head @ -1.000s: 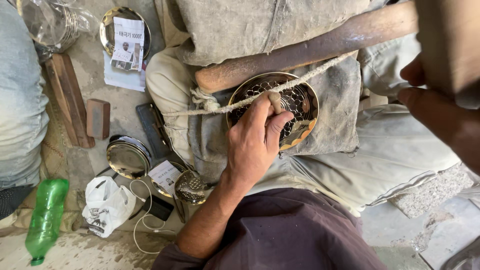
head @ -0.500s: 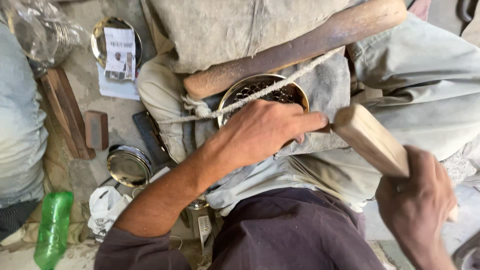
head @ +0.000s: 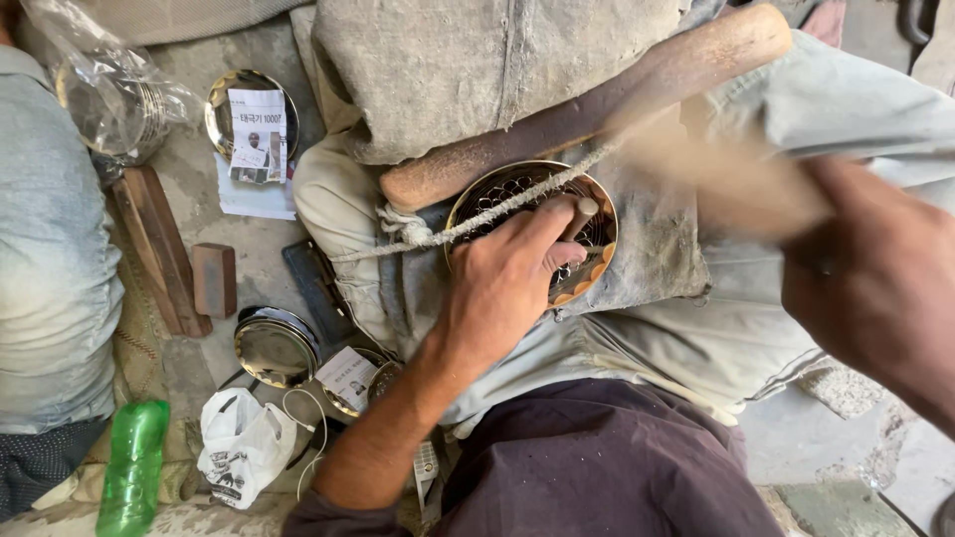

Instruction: The person sits on the floor with a brass plate resting on their lap, holding a small punch against the plate's patterned surface and striking it with a wooden mallet to emboss the decorative design. They reposition the punch repeatedly across the plate while working.

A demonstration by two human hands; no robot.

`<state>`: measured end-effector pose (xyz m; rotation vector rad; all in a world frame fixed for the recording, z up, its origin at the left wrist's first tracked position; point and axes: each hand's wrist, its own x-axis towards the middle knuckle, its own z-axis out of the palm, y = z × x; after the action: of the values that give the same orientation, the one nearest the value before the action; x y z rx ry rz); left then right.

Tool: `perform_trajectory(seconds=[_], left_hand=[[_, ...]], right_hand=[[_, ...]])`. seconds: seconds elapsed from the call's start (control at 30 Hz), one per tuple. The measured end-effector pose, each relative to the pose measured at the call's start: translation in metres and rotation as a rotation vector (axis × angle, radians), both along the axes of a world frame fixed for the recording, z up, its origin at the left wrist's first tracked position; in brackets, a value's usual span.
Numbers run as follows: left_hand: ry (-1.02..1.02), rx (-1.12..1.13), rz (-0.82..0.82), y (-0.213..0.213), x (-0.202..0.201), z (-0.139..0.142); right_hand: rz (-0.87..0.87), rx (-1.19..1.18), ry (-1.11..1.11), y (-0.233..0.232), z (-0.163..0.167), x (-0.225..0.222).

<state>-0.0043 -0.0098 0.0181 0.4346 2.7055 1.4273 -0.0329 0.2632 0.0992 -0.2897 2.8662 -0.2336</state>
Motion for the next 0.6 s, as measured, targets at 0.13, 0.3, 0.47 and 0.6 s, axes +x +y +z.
perform_trajectory(seconds=[0.13,0.3,0.47,0.6], left_hand=[[0.067,0.048,0.223,0.006,0.015,0.000],[-0.072,0.065,0.403,0.010,0.030,0.006],[0.019,0.078,0.240,0.010,0.020,0.001],[0.086,0.080,0.078,0.004,0.006,-0.005]], right_hand=[[-0.133,-0.188,-0.082,-0.028,0.022,-0.034],[0.211,0.322,-0.169,-0.043,0.031,-0.051],[0.292,0.072,0.074,-0.013,0.018,-0.035],[-0.209,-0.366,-0.222,0.022,-0.008,-0.019]])
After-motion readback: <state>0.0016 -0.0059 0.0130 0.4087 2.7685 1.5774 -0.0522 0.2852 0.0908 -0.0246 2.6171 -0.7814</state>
